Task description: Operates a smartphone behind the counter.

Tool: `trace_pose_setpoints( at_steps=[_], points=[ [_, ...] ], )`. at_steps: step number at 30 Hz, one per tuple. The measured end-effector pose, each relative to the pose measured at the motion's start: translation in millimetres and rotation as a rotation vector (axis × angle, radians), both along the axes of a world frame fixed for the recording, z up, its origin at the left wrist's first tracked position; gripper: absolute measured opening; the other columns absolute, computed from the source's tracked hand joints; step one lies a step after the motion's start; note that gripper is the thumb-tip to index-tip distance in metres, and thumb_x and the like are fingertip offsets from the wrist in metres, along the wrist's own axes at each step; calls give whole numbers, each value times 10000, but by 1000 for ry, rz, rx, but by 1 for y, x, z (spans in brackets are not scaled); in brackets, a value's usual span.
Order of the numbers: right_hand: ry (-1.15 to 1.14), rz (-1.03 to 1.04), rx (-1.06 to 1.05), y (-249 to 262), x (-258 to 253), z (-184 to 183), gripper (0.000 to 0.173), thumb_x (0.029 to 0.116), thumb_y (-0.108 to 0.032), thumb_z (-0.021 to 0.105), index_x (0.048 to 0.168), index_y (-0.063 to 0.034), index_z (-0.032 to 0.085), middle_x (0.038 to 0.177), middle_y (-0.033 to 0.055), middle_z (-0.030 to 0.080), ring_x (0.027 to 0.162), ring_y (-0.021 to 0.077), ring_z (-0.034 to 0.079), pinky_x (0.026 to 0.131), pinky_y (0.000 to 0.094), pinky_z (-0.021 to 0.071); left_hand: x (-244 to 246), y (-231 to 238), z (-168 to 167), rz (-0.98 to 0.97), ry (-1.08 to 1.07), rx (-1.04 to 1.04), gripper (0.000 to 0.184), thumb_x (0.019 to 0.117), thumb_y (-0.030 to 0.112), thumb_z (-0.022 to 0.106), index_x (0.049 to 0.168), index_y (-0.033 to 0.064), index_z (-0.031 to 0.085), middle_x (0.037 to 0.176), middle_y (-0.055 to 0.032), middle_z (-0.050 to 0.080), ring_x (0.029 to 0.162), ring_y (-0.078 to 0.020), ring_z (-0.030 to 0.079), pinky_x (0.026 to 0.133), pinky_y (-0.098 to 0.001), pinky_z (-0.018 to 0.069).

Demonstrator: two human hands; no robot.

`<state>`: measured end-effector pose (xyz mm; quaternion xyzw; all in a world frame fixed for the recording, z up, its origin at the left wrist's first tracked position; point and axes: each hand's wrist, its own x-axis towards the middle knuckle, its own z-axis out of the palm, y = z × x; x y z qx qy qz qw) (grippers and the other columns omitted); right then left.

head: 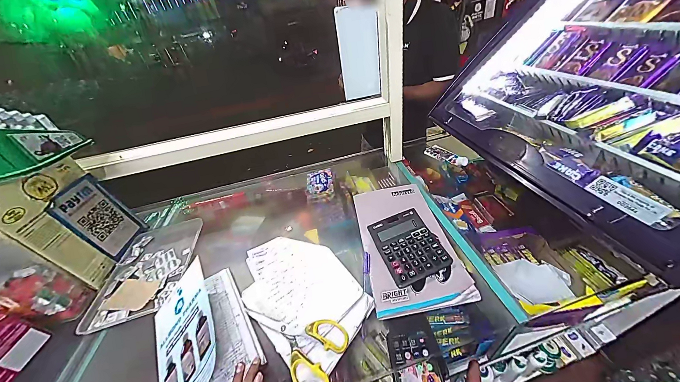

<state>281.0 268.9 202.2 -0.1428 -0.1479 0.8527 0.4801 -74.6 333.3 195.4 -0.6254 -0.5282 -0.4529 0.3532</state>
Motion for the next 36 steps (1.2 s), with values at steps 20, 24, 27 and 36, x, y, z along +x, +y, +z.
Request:
trace_pose_setpoints(
  at_steps=[20, 24, 27, 36],
  points=[
    [-281, 129, -118, -12, -9, 25, 592, 852, -492, 726, 1301, -141, 567, 1177, 68, 730, 1091, 232, 714, 892, 454, 614, 2, 3, 7, -43, -21, 87, 359, 1083, 347, 299, 1163, 128, 572, 1139, -49, 735, 1223, -123, 616, 1142, -315, 297],
    [-404, 85, -217, -17, -17, 32, 630, 824, -300, 704, 1354, -96, 433, 1143, 130, 714, 1015, 302, 729, 795, 500, 633, 1, 0, 4, -39, -38, 69, 345, 1074, 350, 315, 1147, 127, 569, 1133, -56, 736, 1222, -128, 616, 1139, -322, 297],
    [-402, 92, -223, -19, -15, 24, 657, 820, -311, 691, 1385, -105, 428, 1192, 159, 698, 1041, 337, 719, 784, 521, 629, 0, 1, 5, -42, -36, 69, 371, 1081, 368, 285, 1171, 139, 563, 1153, -42, 730, 1249, -108, 600, 1149, -318, 293],
    [-306, 53, -196, -35, -10, 15, 586, 839, -395, 685, 1304, -69, 540, 1181, 149, 714, 1101, 273, 702, 947, 468, 581, 2, 3, 7, -42, -23, 109, 348, 1082, 347, 294, 1144, 130, 559, 1107, -50, 740, 1196, -119, 633, 1131, -320, 318]
  ],
)
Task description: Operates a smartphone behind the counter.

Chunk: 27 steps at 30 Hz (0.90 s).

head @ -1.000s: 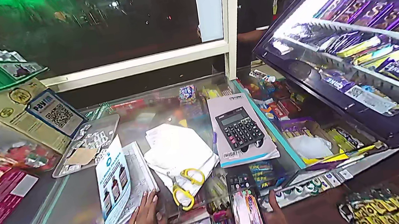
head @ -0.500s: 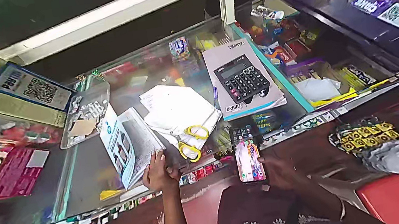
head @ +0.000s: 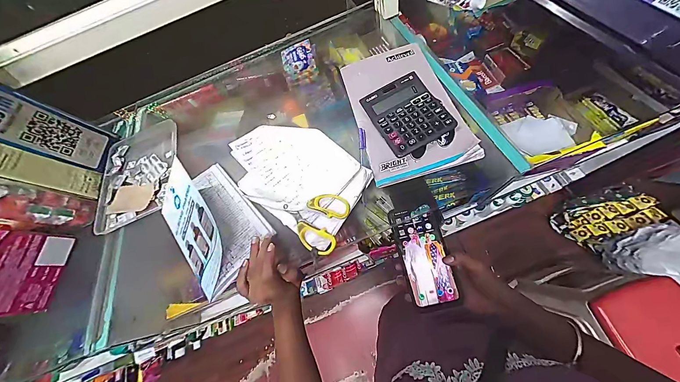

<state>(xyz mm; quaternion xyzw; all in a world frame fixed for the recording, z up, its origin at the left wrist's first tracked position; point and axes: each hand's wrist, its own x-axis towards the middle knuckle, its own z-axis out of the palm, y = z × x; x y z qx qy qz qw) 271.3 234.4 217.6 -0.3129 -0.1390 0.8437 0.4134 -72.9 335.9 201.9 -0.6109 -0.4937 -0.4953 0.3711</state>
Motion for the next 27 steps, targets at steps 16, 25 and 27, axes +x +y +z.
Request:
trace_pose_setpoints(
  at_steps=[16, 25, 27],
  points=[
    [-97, -122, -97, 8, 3, 7, 421, 1091, -348, 295, 1267, -70, 559, 1019, 135, 738, 888, 220, 746, 759, 367, 636, 3, -2, 3, 12, -4, -9, 382, 1085, 360, 332, 1137, 98, 605, 1086, -88, 747, 1159, -143, 659, 1126, -334, 345],
    [-418, -192, 28, 6, -6, 15, 660, 994, -222, 555, 1569, -117, 248, 1195, 121, 674, 991, 186, 724, 831, 358, 626, 0, -2, 2, -14, 1, -10, 477, 1094, 423, 262, 1166, 85, 591, 1109, -95, 734, 1176, -129, 643, 1125, -315, 336],
    [-387, -227, 29, 7, -6, 15, 642, 999, -200, 543, 1561, -103, 249, 1204, 125, 666, 1007, 196, 719, 844, 368, 622, 1, -2, 3, -12, -3, -11, 470, 1096, 420, 271, 1164, 80, 588, 1102, -96, 733, 1168, -133, 644, 1125, -316, 338]
  ],
)
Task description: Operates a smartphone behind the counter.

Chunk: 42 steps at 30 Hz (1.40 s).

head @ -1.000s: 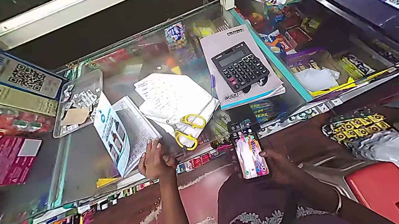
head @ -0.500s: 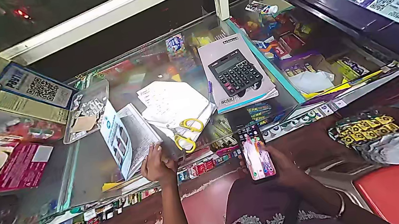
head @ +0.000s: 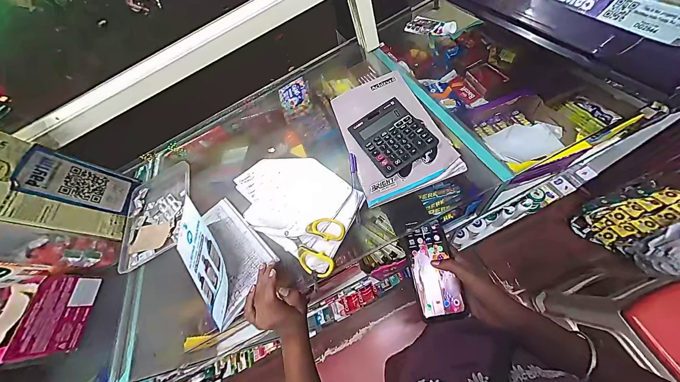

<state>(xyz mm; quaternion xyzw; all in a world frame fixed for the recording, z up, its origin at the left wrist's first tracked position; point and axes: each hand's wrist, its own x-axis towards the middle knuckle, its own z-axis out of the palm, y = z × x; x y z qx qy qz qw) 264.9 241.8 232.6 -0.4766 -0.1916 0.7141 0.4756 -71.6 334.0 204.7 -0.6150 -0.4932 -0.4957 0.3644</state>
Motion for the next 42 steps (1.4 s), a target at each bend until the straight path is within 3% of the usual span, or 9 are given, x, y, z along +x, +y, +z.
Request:
trace_pose_setpoints(
  at_steps=[6, 11, 15, 21, 26, 29, 32, 39, 42],
  points=[
    [-8, -38, -26, -1, 2, 4, 557, 1008, -171, 549, 1521, -90, 345, 1156, 107, 692, 976, 162, 723, 836, 333, 619, -1, 0, 1, 4, 1, -4, 474, 1095, 434, 268, 1155, 89, 588, 1097, -94, 733, 1161, -127, 646, 1116, -315, 341],
    [-107, -1, -8, -4, 5, 0, 583, 1003, -308, 611, 1493, -64, 411, 1219, 91, 675, 1054, 133, 690, 904, 316, 587, -1, 1, -1, 9, 9, 17, 455, 1092, 410, 283, 1133, 99, 613, 1088, -85, 741, 1165, -129, 647, 1125, -321, 325],
    [-124, 22, 40, -4, 6, 0, 536, 1025, -302, 592, 1456, -20, 444, 1189, 94, 681, 1026, 125, 690, 901, 317, 585, -2, 3, -3, 2, 3, 30, 437, 1083, 403, 327, 1134, 87, 624, 1098, -93, 742, 1177, -137, 647, 1140, -318, 322],
    [100, 24, -29, -9, 1, -3, 495, 1088, -318, 397, 1509, -65, 330, 1178, 102, 673, 1034, 162, 691, 900, 367, 593, -5, 5, -8, 12, 23, 45, 434, 1071, 400, 306, 1149, 96, 606, 1103, -91, 738, 1177, -135, 643, 1138, -316, 314],
    [498, 118, 58, -8, 4, -4, 532, 1100, -432, 165, 1368, -134, 515, 1239, 48, 707, 1169, 175, 667, 1019, 420, 545, -3, 6, -7, 27, 30, 49, 435, 1061, 393, 293, 1153, 108, 608, 1108, -78, 738, 1184, -132, 636, 1130, -316, 322],
    [644, 120, 107, -3, 6, -8, 608, 1066, -547, 174, 1352, -165, 551, 1267, 24, 708, 1210, 168, 652, 1028, 421, 536, -6, 7, -10, 27, 37, 47, 426, 1060, 394, 296, 1180, 124, 603, 1144, -67, 730, 1220, -119, 616, 1142, -311, 302],
    [663, 93, 70, -2, 8, -12, 676, 1027, -632, 220, 1431, -151, 470, 1320, 50, 675, 1247, 193, 628, 1038, 447, 527, -5, 8, -10, 38, 40, 45, 452, 1063, 414, 271, 1181, 126, 598, 1154, -60, 725, 1226, -110, 610, 1145, -304, 295],
    [532, 58, 22, -1, 8, -8, 653, 1039, -593, 210, 1499, -166, 389, 1345, 49, 655, 1251, 202, 622, 1027, 460, 527, -3, 8, -7, 30, 43, 41, 433, 1065, 386, 273, 1171, 120, 597, 1132, -70, 731, 1213, -117, 619, 1136, -312, 309],
    [591, 67, 33, -2, 7, -8, 655, 1011, -630, 295, 1436, -166, 477, 1286, 52, 695, 1206, 208, 657, 986, 451, 559, -2, 6, -5, 16, 28, 53, 457, 1073, 397, 288, 1144, 93, 621, 1100, -92, 742, 1176, -144, 649, 1132, -327, 337]
  ],
)
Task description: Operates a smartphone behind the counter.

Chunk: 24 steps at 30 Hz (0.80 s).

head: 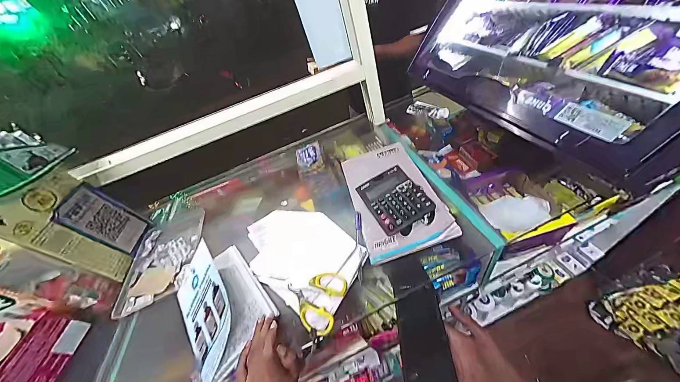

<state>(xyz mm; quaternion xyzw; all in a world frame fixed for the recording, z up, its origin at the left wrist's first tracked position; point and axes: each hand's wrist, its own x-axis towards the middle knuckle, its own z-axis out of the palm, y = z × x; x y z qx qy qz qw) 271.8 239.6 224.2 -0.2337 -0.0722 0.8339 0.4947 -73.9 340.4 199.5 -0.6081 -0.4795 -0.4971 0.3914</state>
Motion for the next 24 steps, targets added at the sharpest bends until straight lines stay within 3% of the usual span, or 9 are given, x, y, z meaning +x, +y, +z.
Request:
trace_pose_setpoints(
  at_steps=[3, 12, 15, 20, 24],
  points=[
    [64, 32, 27, 1, 1, -3, 654, 979, -657, 403, 1418, -185, 514, 1282, 55, 700, 1208, 222, 662, 997, 463, 558, 0, -4, 2, -1, -2, -22, 453, 1077, 414, 299, 1149, 97, 614, 1101, -92, 744, 1170, -145, 654, 1121, -331, 354],
    [62, 52, 79, -4, 2, -11, 666, 926, -668, 529, 1408, -209, 544, 1317, 47, 681, 1250, 221, 634, 1027, 482, 534, 1, -5, 3, 2, -9, -43, 431, 1072, 404, 310, 1118, 100, 612, 1074, -86, 749, 1152, -144, 658, 1113, -328, 343],
    [75, 41, 75, -6, -1, -11, 635, 963, -632, 456, 1424, -200, 522, 1328, 51, 674, 1260, 217, 626, 1038, 478, 527, 0, -5, 4, 0, -6, -50, 429, 1072, 399, 314, 1123, 97, 616, 1082, -92, 748, 1158, -151, 656, 1112, -339, 342],
    [82, 20, 57, -13, 0, -7, 617, 968, -614, 484, 1403, -181, 549, 1310, 53, 684, 1253, 207, 631, 1044, 466, 524, 0, -5, 3, -2, 3, -40, 444, 1084, 403, 277, 1137, 105, 602, 1094, -75, 742, 1170, -130, 647, 1124, -326, 333],
    [45, -5, 38, -18, 1, 3, 541, 995, -577, 417, 1347, -200, 579, 1252, 20, 714, 1208, 185, 657, 1006, 453, 548, 1, -4, 3, -2, 6, -35, 445, 1084, 412, 263, 1149, 122, 594, 1111, -58, 733, 1176, -120, 637, 1119, -310, 341]
  ],
)
